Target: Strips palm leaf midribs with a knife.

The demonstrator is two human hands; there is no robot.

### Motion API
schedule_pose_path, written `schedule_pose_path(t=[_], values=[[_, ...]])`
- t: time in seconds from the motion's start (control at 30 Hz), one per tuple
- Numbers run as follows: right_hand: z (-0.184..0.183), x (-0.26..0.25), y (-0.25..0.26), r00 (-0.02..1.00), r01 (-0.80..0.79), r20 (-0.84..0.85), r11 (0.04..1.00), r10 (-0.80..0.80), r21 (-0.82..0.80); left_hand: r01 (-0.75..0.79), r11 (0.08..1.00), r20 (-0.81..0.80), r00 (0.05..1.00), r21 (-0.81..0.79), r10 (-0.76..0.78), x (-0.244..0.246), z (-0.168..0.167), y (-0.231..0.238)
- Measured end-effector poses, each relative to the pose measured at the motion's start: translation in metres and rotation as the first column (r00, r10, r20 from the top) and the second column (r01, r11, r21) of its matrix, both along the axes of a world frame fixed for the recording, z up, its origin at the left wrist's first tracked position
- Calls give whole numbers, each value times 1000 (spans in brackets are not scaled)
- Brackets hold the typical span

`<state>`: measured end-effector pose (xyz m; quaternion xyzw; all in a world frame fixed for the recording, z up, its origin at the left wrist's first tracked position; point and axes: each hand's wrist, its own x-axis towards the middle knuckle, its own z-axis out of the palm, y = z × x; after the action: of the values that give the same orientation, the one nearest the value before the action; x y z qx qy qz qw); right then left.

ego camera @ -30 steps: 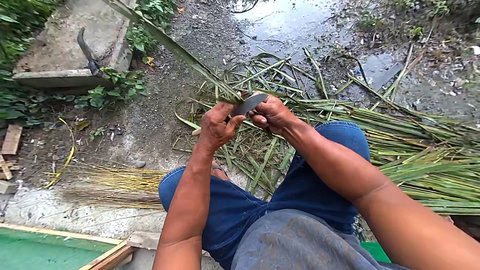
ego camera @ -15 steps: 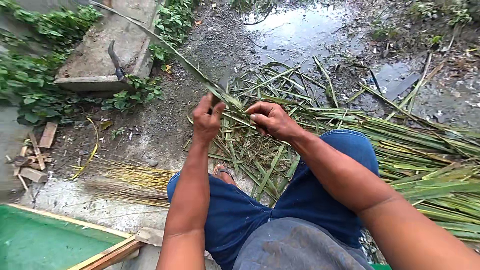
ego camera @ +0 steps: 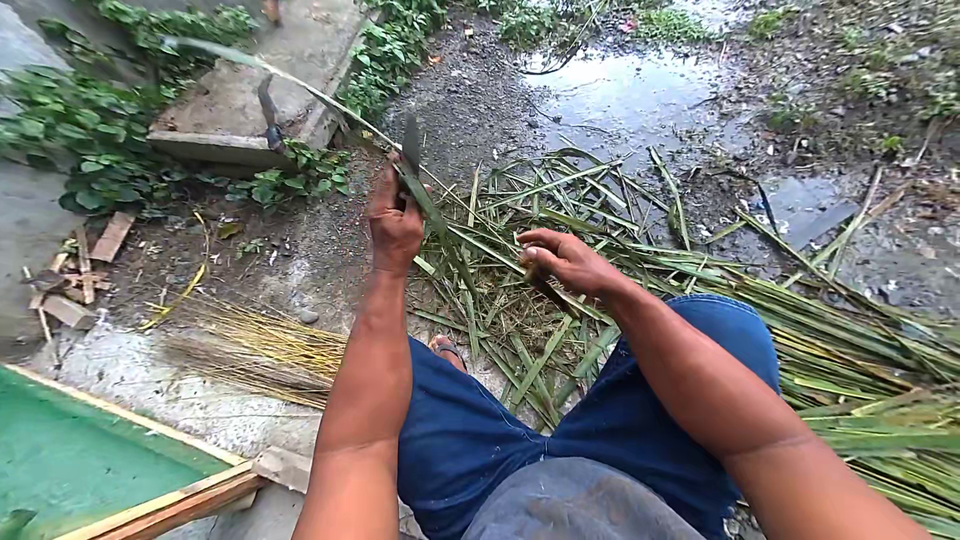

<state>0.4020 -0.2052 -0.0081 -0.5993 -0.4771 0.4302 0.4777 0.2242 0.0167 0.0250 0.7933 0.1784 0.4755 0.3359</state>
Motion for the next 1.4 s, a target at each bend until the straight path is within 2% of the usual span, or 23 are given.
schedule_pose_path(t=[0.17,0.23,0.33,0.4,0.5,0.63,0.7,0.8,0.9,1.0,1.07,1.2,1.3,1.4], values=[[12,-4,22,985,-28,-168,994,45,102,-1,964,-69,997,265,20,14,-14,-18],[21,-6,27,990,25,-144,984,1,176,3,937,-106,994,351,36,19,-21,-22],[19,-5,34,989,138,-99,943,-112,304,50,919,-142,990,392,7,23,-30,-34],[14,-3,35,986,158,-100,922,-130,354,109,926,-160,986,363,-54,24,-34,-41],[11,-2,32,988,154,-36,922,-151,355,171,956,-151,979,239,-137,23,-29,-41],[10,-1,26,980,75,151,938,-133,339,35,999,-44,998,-25,-36,14,-6,-21],[8,1,25,981,56,159,945,-112,322,52,995,45,998,-88,-48,12,-6,-16],[6,7,22,979,40,178,952,-98,302,78,987,70,995,-139,-68,10,-4,-15],[4,16,14,948,-7,303,951,-92,310,48,971,170,985,-233,-8,3,4,3],[2,27,5,906,-26,412,957,-101,290,28,973,260,965,-231,34,-10,9,22],[3,36,1,899,-18,432,979,-74,204,25,972,286,957,-232,43,-14,9,24],[13,41,7,960,-9,282,1000,7,4,-20,986,232,971,-168,59,-7,3,11],[33,30,23,979,-47,200,998,37,45,-45,998,152,987,-35,49,5,-3,-6],[50,22,40,966,-92,251,987,56,134,-40,999,142,989,37,34,16,-7,-21]])
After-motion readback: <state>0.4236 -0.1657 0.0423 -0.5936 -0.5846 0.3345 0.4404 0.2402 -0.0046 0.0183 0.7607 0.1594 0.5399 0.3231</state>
